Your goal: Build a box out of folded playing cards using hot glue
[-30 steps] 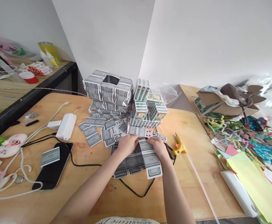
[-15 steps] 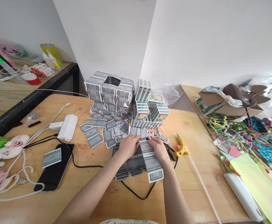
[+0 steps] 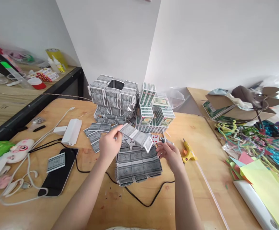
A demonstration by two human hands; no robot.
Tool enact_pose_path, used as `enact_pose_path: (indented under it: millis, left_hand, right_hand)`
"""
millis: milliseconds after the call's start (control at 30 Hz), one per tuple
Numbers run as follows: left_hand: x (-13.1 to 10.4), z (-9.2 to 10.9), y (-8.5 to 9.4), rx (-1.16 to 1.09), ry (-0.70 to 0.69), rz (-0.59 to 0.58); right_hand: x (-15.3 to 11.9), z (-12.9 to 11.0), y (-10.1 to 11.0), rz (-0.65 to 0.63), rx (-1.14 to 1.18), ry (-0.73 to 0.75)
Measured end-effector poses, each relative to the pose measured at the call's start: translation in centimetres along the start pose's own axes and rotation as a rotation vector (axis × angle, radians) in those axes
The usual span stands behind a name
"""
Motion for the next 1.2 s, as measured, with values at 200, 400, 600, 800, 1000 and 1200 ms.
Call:
enact_pose_path:
  millis: [200,400,600,800,1000,1200]
  left_hand:
    - [0.8,-4.6,0.1,0.121,0.318,-0.03]
    - [-1.1,-6.0,-2.5,-0.549,0.504,-0.194]
    - [-1.7,-5.1,-4.7,-0.707,0.56,-0.282]
    - [-1.1,-4.5,-5.0,-0.467,0.457,-0.177]
    - [-2.4,-4.7,-3.1,-0.669,0.493,-0.155]
    - [-3.3,-11.5,1.3,-0.069,0.632,0.017]
  right_hand:
    - [4.4,0.3,3.8,0.413,-0.611,0.083]
    - [7.4,1.5,1.7,0.279,-0.6,0.087]
    - [6.5,0.6,-0.7,0.116,-0.376,0.15]
    - [1.9,-2.9,-2.7,-0.081,0.083,0.253]
    - [-2.2,-2.7,-5.7,-0.093,0.238,0.162]
    - [-4.7,-0.2,-9.4,-0.287,0.259,0.009]
Point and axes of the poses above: each hand's wrist, its own x-axis towards the middle knuckle, its own y-axis out of the back of the hand, z = x × y, the point moved 7 cm from there along x, towards the middle knuckle, and after that the axes turned 2 degrees about -x, right-handed, at the moved point
